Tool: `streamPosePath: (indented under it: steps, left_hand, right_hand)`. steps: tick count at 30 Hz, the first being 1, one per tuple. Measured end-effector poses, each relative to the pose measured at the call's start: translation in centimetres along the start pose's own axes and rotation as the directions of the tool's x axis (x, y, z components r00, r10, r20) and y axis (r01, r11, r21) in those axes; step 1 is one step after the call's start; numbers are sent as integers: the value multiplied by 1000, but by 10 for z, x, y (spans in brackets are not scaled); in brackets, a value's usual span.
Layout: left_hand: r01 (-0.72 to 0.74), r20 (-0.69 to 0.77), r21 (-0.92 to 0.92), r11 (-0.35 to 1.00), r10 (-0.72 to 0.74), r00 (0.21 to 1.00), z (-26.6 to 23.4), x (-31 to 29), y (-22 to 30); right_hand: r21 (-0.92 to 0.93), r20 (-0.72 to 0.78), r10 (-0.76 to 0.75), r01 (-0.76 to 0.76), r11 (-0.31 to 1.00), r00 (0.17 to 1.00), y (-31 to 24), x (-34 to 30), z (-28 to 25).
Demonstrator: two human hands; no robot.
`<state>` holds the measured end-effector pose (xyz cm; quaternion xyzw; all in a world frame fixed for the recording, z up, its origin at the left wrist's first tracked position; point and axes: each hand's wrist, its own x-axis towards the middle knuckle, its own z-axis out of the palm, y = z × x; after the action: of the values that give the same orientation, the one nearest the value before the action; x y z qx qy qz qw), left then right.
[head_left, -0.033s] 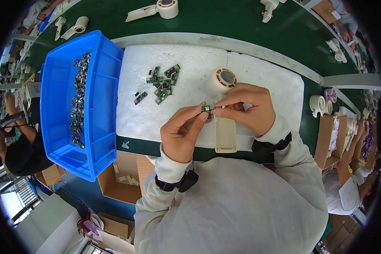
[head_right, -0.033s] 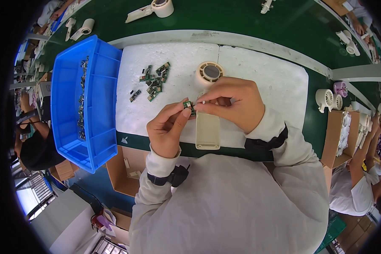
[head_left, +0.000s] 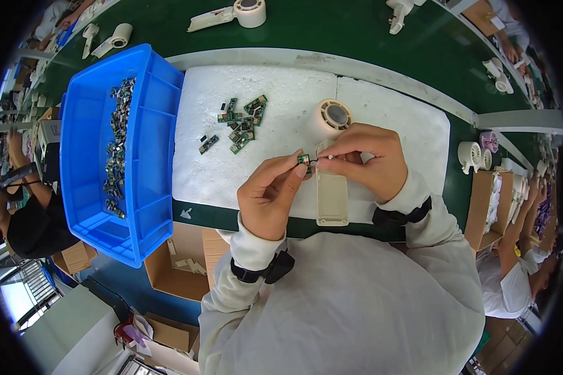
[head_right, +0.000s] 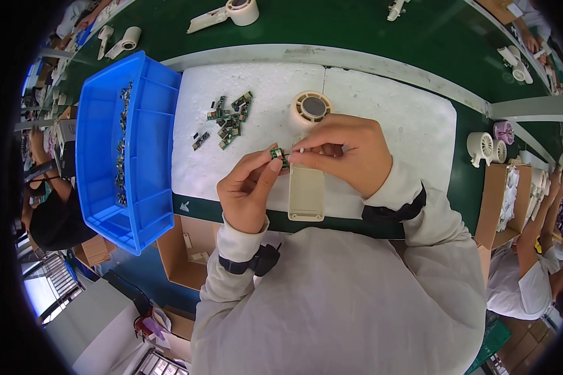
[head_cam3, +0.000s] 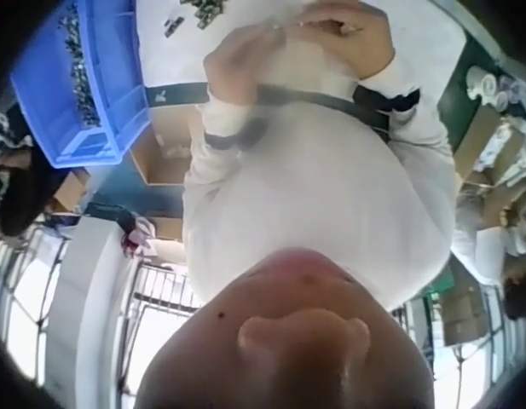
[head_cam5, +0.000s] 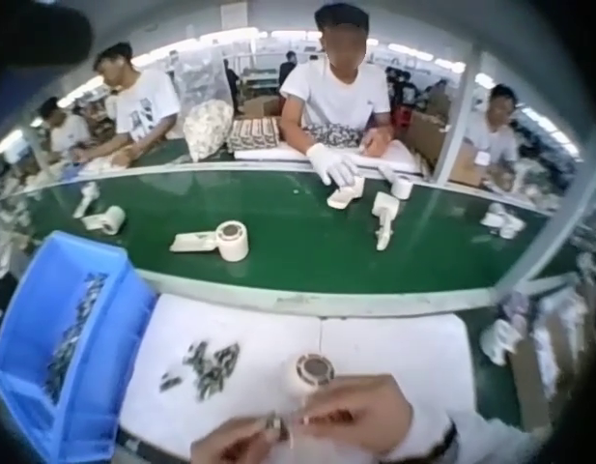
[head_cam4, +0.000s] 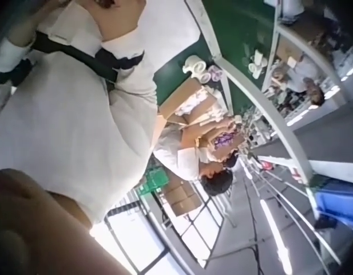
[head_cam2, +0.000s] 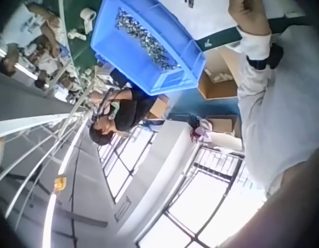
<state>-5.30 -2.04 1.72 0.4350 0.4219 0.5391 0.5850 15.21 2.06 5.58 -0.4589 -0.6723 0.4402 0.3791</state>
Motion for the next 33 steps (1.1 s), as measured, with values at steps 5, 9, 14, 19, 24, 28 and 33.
streamPosePath:
  steps: [5,9,14,19,24,28,33]
  left_hand:
    - [-52,-46,180,982,62,997,7,-7,4]
    - [-97,-40,200,975,107,993,12,-11,3]
    - [-151,-120,362,920,207,971,15,-7,-5]
    - [-201,-102,491,847,285,953,16,-8,-5]
    - [-269,-11,567,779,334,943,15,-7,0]
    - [-345,95,651,676,378,921,11,-5,6]
    - [-363,83,704,610,438,895,24,-11,3]
  right_hand:
    - [-44,-66,-11,8,999,998,-2,-2,8]
    - [-188,-80,-64,48,981,995,-7,-2,11]
    - [-415,70,-359,355,838,931,7,-1,13]
    - [-431,86,-407,403,807,909,9,-2,12]
    - [-446,117,-390,399,802,914,10,-3,8]
    - [-423,86,-337,341,840,937,2,-5,10]
    - [-247,-83,-98,75,966,992,-13,-18,23]
